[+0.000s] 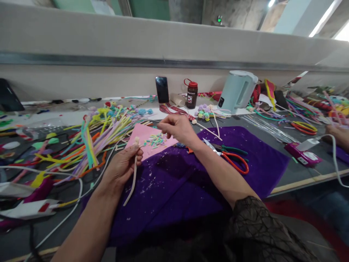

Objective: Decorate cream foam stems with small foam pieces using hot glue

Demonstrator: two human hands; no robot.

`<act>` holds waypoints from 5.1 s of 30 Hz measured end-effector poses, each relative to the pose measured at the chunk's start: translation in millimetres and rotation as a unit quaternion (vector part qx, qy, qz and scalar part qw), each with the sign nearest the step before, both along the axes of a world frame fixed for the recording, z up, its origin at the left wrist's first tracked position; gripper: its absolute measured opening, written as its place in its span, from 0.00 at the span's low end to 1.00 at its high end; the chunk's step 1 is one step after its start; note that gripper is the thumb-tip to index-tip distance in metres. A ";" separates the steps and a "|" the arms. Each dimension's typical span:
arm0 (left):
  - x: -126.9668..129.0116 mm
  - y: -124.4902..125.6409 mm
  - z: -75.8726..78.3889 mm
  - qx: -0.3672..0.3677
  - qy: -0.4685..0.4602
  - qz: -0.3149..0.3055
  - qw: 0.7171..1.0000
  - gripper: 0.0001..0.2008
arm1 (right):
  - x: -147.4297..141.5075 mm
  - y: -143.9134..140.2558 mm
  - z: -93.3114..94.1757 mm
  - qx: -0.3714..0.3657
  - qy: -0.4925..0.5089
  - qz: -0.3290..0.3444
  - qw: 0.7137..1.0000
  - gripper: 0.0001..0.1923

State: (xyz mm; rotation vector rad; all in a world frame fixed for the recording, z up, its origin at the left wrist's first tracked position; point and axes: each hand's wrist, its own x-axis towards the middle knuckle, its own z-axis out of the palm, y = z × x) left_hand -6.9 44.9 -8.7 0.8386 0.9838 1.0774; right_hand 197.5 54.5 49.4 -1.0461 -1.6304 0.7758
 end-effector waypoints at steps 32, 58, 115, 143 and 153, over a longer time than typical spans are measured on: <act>2.1 2.6 -6.9 0.058 0.052 -0.035 0.996 0.11 | 127.5 -79.6 -90.0 -0.028 -0.529 -0.342 0.776 0.12; 0.6 -2.0 -2.0 0.057 0.040 -0.044 0.997 0.12 | 171.0 -83.0 -73.2 -0.010 -0.515 -0.411 0.752 0.16; 7.5 7.0 -28.4 0.001 0.108 -0.042 0.993 0.11 | 102.3 -31.2 -45.1 -0.113 0.202 -0.178 0.957 0.10; -3.8 8.7 -28.8 0.004 0.111 0.022 0.994 0.10 | 82.7 -25.3 -96.2 -0.194 0.211 -0.029 0.958 0.11; 4.8 -3.0 -15.7 0.055 0.075 0.035 0.995 0.14 | 12.7 -46.8 -40.9 -0.184 0.251 0.063 0.948 0.13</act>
